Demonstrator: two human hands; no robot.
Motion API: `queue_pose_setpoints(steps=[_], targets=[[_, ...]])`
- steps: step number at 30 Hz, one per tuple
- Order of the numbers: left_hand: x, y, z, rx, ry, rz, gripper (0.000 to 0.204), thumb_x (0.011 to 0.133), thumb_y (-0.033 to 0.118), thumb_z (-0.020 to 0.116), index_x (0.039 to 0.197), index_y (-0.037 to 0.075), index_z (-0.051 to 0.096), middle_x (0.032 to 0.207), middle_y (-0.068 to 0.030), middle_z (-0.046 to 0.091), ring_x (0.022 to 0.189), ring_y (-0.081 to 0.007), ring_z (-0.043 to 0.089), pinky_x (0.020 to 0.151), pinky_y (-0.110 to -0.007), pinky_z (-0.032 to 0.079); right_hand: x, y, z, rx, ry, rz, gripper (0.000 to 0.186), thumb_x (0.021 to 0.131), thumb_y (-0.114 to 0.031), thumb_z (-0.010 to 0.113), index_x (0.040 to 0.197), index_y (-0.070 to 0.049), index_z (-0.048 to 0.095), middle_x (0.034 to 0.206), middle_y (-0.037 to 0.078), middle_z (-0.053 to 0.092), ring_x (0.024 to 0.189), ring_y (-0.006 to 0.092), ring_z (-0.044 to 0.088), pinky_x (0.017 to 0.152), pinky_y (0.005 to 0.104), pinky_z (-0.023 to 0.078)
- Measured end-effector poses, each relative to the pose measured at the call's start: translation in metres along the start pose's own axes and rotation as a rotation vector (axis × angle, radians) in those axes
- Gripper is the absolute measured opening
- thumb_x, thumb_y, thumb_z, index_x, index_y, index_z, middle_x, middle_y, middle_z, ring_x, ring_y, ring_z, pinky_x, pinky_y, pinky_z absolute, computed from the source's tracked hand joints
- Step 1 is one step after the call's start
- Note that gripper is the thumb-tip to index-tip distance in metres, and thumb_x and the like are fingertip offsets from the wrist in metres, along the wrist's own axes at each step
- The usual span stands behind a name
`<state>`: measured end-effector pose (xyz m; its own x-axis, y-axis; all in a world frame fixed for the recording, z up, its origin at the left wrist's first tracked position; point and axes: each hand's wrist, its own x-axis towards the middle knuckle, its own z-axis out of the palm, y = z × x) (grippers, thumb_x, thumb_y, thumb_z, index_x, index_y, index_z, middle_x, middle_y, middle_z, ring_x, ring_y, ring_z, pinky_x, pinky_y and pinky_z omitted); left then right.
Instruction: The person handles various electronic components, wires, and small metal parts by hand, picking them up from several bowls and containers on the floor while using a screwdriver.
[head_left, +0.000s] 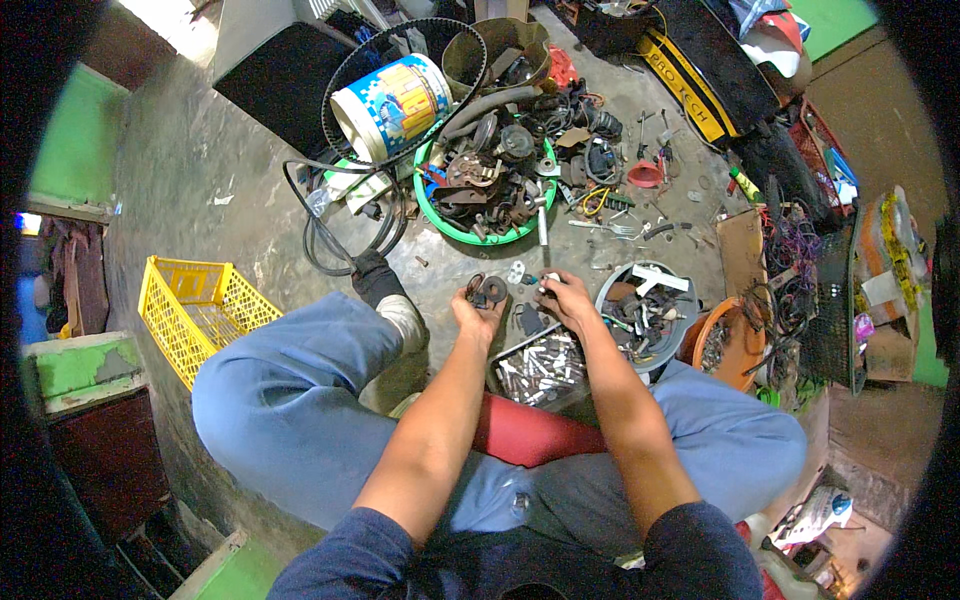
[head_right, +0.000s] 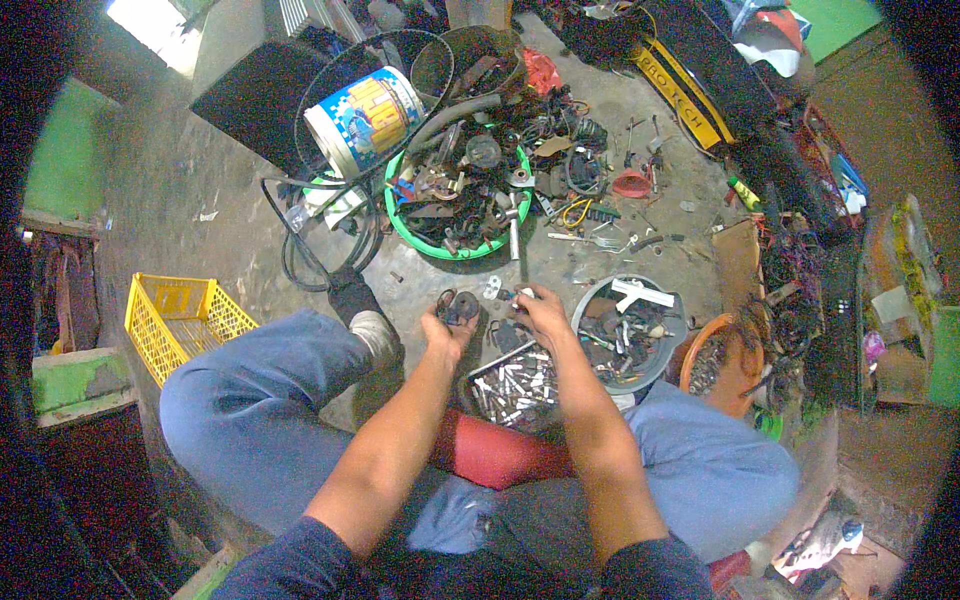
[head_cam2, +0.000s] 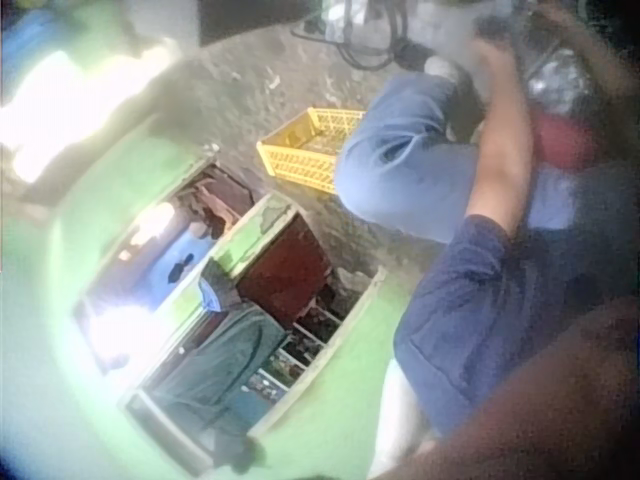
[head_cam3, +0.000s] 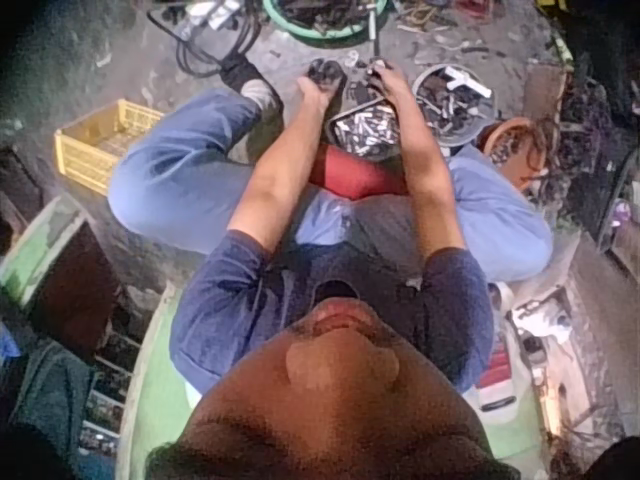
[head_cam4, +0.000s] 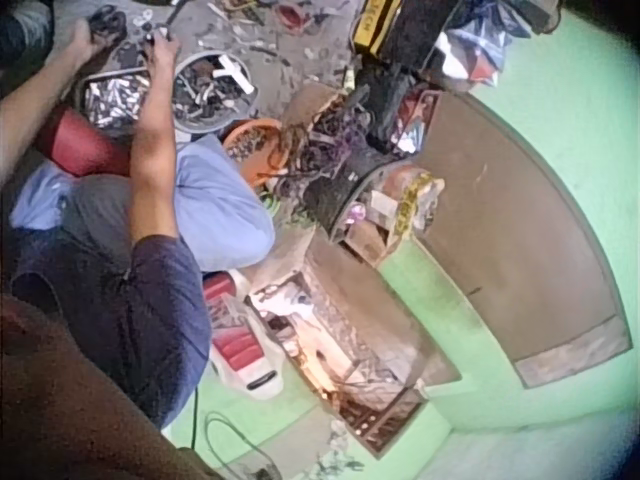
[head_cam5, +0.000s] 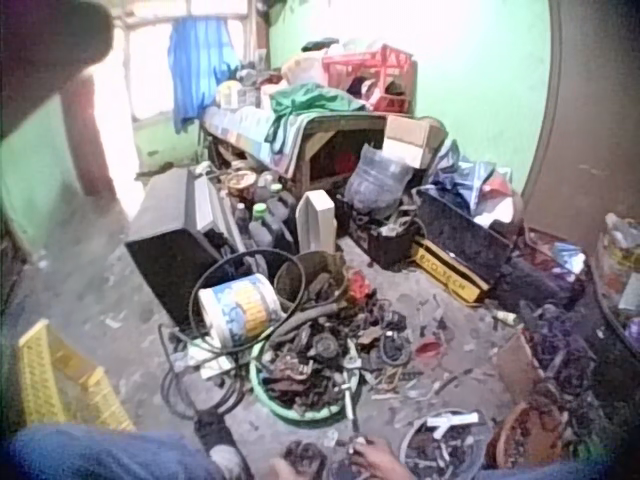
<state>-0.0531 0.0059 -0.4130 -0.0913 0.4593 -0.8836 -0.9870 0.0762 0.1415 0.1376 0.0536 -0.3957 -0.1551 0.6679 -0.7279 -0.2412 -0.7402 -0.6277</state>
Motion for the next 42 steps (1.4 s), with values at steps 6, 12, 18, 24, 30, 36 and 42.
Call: queue_pose_setpoints(steps=[6,12,18,24,30,36,42], targets=[[-0.003,-0.020,0.011,0.049,-0.095,-0.056,0.037,0.093,0.032,0.041,0.111,0.008,0.063,0.122,-0.0179,0.061,0.114,-0.0349,0.058,0.102,-0.058,0.044,-0.028,-0.013,0.005,-0.133,-0.015,-0.201,0.028,0.087,-0.004,0.070,0.114,-0.002,0.064,0.095,0.008,0.067,0.087,0.0188,0.066,0.071,0.0323,0.056],[-0.004,-0.037,0.013,0.082,-0.248,-0.116,0.040,0.092,0.031,0.043,0.115,0.003,0.061,0.120,-0.0177,0.063,0.114,-0.0347,0.059,0.103,-0.054,0.046,-0.056,-0.019,0.041,-0.750,-0.039,-0.722,0.030,0.082,-0.009,0.078,0.109,-0.003,0.067,0.093,0.008,0.070,0.087,0.0198,0.068,0.077,0.0313,0.053],[-0.007,-0.034,0.015,0.106,-0.265,-0.157,0.034,0.094,0.024,0.043,0.117,0.002,0.056,0.110,-0.0140,0.062,0.100,-0.0289,0.061,0.092,-0.045,0.052,-0.077,-0.033,0.056,-0.835,-0.006,-0.854,0.048,0.075,-0.024,0.083,0.116,-0.005,0.068,0.116,0.018,0.068,0.109,0.0376,0.064,0.095,0.0425,0.050],[-0.034,-0.029,0.030,0.062,-0.191,-0.176,0.038,0.093,0.023,0.043,0.121,0.002,0.058,0.117,-0.0184,0.061,0.108,-0.0333,0.060,0.097,-0.051,0.050,-0.079,-0.031,0.061,-1.023,-0.131,-1.023,0.039,0.086,-0.028,0.073,0.118,-0.007,0.067,0.126,0.018,0.064,0.127,0.0356,0.054,0.105,0.0434,0.045],[-0.019,-0.013,0.028,-0.065,-0.175,-0.084,0.039,0.089,0.020,0.044,0.118,0.003,0.065,0.121,-0.0214,0.061,0.114,-0.0373,0.058,0.102,-0.058,0.047,-0.049,-0.031,0.040,-0.926,0.204,-0.767,0.026,0.089,-0.013,0.063,0.112,-0.002,0.065,0.112,0.021,0.065,0.106,0.0422,0.061,0.094,0.0507,0.048],[-0.011,0.009,0.017,-0.214,-0.088,-0.055,0.039,0.087,0.017,0.045,0.116,0.001,0.065,0.121,-0.0217,0.060,0.114,-0.0370,0.057,0.103,-0.057,0.046,-0.041,0.013,0.017,-1.473,0.087,-0.337,0.067,0.076,-0.016,0.077,0.135,-0.004,0.048,0.134,0.032,0.049,0.122,0.0472,0.052,0.103,0.0505,0.045],[-0.007,0.029,0.007,-0.199,-0.071,-0.039,0.040,0.088,0.019,0.043,0.117,0.000,0.063,0.119,-0.0223,0.060,0.112,-0.0376,0.057,0.102,-0.057,0.047,-0.038,0.024,0.054,-1.675,0.049,-0.177,0.076,0.079,-0.017,0.076,0.143,-0.013,0.037,0.145,0.031,0.037,0.126,0.0544,0.045,0.101,0.0543,0.048]])
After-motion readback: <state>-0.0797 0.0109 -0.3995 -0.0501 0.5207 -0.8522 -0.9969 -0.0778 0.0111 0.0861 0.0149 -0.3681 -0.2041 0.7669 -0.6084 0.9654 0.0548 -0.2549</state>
